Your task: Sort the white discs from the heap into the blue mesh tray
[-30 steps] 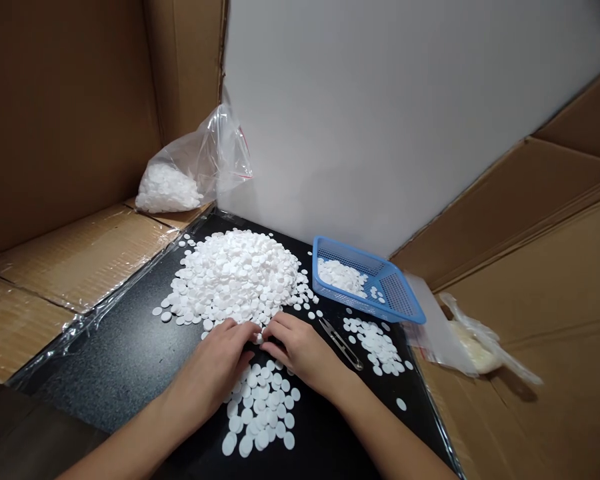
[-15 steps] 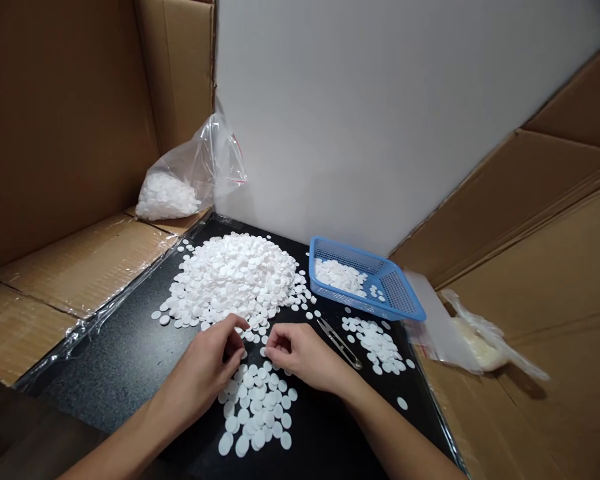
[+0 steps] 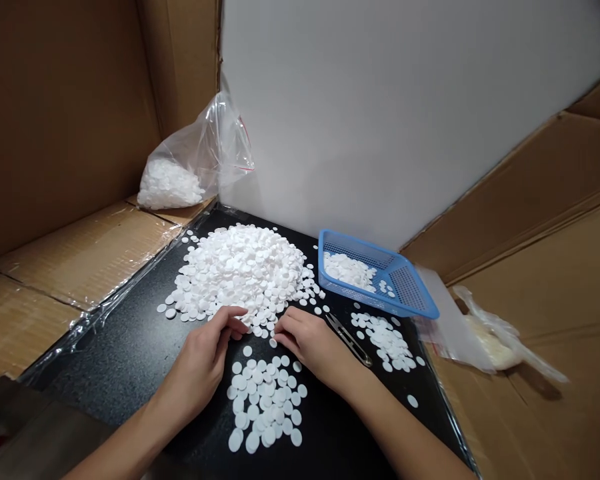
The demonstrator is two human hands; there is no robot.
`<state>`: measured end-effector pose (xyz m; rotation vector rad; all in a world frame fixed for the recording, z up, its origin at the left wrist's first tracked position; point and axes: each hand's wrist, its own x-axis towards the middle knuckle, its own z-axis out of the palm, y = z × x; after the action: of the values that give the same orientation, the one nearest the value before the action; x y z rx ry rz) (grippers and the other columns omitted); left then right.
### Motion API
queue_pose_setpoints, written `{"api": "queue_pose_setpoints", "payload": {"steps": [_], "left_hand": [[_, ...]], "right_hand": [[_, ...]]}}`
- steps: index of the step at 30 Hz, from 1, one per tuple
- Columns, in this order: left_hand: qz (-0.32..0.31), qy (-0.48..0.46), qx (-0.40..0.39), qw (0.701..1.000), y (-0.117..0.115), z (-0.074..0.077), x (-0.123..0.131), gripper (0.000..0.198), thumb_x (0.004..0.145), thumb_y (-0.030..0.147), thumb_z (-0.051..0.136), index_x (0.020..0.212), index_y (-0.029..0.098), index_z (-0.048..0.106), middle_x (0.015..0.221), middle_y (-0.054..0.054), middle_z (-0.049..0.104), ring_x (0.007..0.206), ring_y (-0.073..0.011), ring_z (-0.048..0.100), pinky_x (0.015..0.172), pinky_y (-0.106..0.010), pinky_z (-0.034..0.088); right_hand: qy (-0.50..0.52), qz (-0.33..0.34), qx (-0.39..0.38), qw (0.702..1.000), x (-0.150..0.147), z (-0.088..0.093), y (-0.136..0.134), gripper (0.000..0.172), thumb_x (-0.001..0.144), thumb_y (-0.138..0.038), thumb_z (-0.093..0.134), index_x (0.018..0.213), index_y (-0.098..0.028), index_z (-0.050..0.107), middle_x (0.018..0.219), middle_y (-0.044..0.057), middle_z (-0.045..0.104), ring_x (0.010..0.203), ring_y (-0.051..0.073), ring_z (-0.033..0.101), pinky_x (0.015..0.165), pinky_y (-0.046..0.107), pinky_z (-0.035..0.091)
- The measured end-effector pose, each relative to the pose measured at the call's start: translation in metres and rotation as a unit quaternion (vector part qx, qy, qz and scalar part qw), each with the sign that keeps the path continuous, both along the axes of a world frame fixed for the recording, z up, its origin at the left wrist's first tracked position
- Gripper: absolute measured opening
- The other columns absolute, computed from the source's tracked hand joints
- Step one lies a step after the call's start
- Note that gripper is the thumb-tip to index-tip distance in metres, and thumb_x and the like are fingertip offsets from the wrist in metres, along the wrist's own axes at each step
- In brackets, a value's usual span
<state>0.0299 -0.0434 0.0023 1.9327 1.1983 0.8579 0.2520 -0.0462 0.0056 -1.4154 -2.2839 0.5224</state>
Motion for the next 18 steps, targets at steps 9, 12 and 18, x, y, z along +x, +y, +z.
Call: {"api": "queue_pose_setpoints", "payload": {"steps": [9, 12, 18], "left_hand": [[-0.014, 0.006, -0.005, 1.0, -0.002, -0.005, -0.001, 0.038, 0.091, 0.009, 0.035, 0.118, 0.023, 0.057, 0.097, -0.004, 0.074, 0.09, -0.0192, 0.069, 0.08, -0.033, 0.055], [-0.024, 0.015, 0.0, 1.0, -0.002, -0.009, 0.0, 0.04, 0.09, 0.007, 0.036, 0.118, 0.024, 0.058, 0.1, -0.004, 0.074, 0.092, -0.0195, 0.069, 0.082, -0.034, 0.054], [-0.032, 0.021, 0.006, 0.999, -0.003, -0.006, -0.001, 0.036, 0.093, 0.01, 0.037, 0.118, 0.025, 0.058, 0.101, -0.004, 0.072, 0.093, -0.0202, 0.068, 0.081, -0.033, 0.053]], "right_hand": [[0.137, -0.084, -0.241, 0.957, -0.008, 0.014, -0.006, 0.014, 0.086, -0.023, 0.066, 0.073, -0.018, 0.066, 0.065, -0.001, 0.063, 0.056, 0.012, 0.057, 0.05, 0.021, 0.041], [0.113, -0.122, -0.258, 0.952, -0.006, 0.016, -0.006, 0.015, 0.084, -0.023, 0.068, 0.07, -0.018, 0.063, 0.061, -0.004, 0.06, 0.051, 0.01, 0.054, 0.048, 0.02, 0.037], [0.094, -0.068, -0.141, 0.983, -0.008, 0.012, -0.004, 0.013, 0.088, -0.012, 0.063, 0.078, -0.02, 0.064, 0.076, -0.002, 0.063, 0.067, 0.013, 0.058, 0.06, 0.023, 0.043]]}}
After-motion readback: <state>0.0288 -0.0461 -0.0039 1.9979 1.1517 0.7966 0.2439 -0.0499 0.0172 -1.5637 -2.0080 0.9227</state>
